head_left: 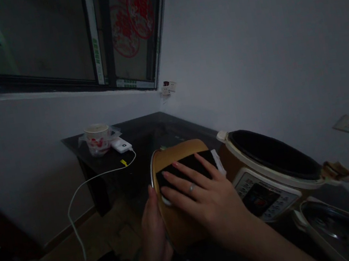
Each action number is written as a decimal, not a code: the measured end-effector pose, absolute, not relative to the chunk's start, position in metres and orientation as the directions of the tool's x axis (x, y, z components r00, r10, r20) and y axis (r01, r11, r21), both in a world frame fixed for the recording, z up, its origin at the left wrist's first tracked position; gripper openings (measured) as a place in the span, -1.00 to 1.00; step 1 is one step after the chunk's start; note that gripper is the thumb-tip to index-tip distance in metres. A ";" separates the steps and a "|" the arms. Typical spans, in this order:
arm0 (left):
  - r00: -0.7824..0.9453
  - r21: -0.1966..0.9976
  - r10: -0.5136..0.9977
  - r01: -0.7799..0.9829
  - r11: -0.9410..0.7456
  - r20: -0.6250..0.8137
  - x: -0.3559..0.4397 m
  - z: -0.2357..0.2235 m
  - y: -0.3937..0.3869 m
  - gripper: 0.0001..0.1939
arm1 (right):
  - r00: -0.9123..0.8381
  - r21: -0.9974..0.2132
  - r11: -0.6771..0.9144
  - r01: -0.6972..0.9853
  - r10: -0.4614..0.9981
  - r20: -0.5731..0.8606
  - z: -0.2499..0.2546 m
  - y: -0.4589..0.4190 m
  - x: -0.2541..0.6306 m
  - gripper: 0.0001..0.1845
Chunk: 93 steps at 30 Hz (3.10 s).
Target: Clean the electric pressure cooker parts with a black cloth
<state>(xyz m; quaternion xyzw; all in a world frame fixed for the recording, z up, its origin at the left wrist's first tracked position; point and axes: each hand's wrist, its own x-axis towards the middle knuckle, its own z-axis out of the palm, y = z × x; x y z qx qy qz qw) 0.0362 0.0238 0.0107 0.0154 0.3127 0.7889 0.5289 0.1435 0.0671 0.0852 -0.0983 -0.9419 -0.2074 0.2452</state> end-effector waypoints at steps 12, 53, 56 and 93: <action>-0.556 0.585 0.786 -0.744 -0.323 -0.272 0.034 0.016 0.030 -0.60 | -0.823 0.420 0.867 0.268 -0.021 0.568 0.026 0.048 0.170 -0.66; -0.393 0.591 0.856 -0.795 -0.134 -0.334 0.015 0.028 0.020 -0.73 | -0.833 0.426 0.834 0.350 0.069 0.550 0.050 0.035 0.155 -0.67; -0.470 0.661 0.837 -0.727 -0.188 -0.279 0.020 0.024 0.020 -0.60 | -0.831 0.421 0.837 0.349 0.069 0.552 0.051 0.035 0.155 -0.67; -0.481 0.754 0.829 -0.647 -0.117 -0.284 0.024 -0.001 0.008 -0.40 | -0.843 0.313 0.888 0.336 0.136 0.520 0.086 0.048 0.153 -0.64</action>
